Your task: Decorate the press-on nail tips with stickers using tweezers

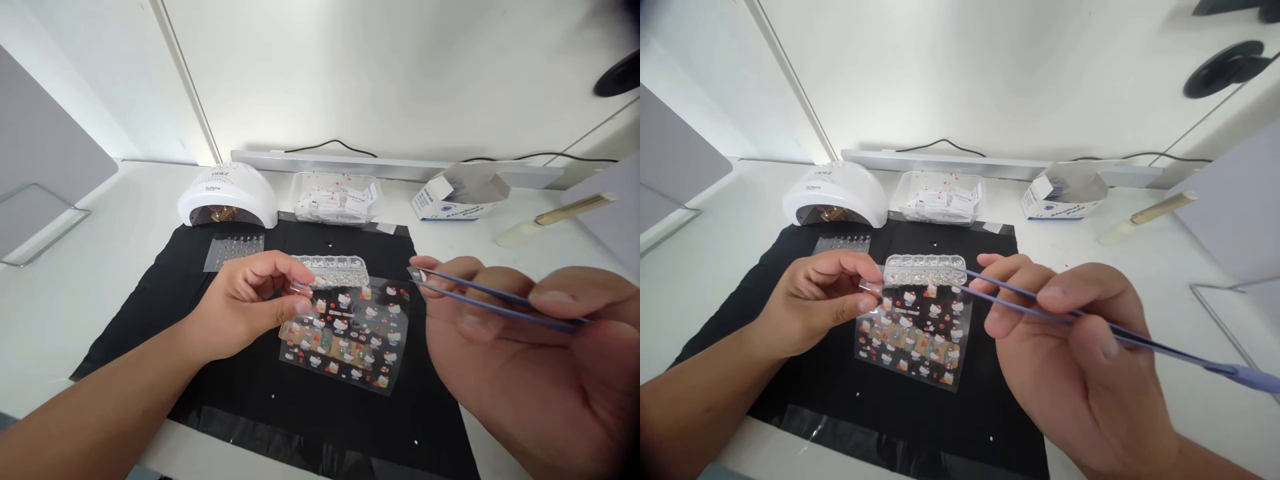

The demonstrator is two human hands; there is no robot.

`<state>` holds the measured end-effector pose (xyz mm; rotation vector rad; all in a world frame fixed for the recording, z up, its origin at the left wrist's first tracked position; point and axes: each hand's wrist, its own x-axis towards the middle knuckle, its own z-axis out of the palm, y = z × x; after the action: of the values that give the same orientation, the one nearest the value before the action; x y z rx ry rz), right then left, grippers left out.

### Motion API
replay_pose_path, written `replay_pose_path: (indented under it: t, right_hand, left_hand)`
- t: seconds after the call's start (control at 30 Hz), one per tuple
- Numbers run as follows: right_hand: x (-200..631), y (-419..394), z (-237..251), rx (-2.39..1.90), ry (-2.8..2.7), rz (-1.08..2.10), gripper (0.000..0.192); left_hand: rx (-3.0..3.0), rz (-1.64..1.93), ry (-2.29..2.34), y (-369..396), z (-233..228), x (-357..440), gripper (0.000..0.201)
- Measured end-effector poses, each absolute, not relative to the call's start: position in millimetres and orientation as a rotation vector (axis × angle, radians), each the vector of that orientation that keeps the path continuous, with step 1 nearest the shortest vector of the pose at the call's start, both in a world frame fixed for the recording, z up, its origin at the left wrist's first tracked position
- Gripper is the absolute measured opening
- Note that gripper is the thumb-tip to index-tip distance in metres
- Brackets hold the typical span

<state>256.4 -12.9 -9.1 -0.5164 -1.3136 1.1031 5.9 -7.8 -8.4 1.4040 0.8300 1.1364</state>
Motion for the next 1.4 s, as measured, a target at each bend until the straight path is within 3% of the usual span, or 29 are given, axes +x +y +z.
replay_pose_path:
  t: [0.27,0.73,1.4]
  right_hand:
    - [248,-7,-15,-0.414,-1.445,1.273,0.014]
    - [249,-7,-19,-0.295,-1.515,1.354,0.021]
    - [247,-12,-25,-0.374,-1.472,1.371,0.019]
  left_hand:
    - [1.542,0.931,0.926,-14,-7,10,0.014]
    - [1.491,0.924,0.947,-15,-9,9,0.021]
    - [2.161,0.896,1.033,-15,0,10,0.011]
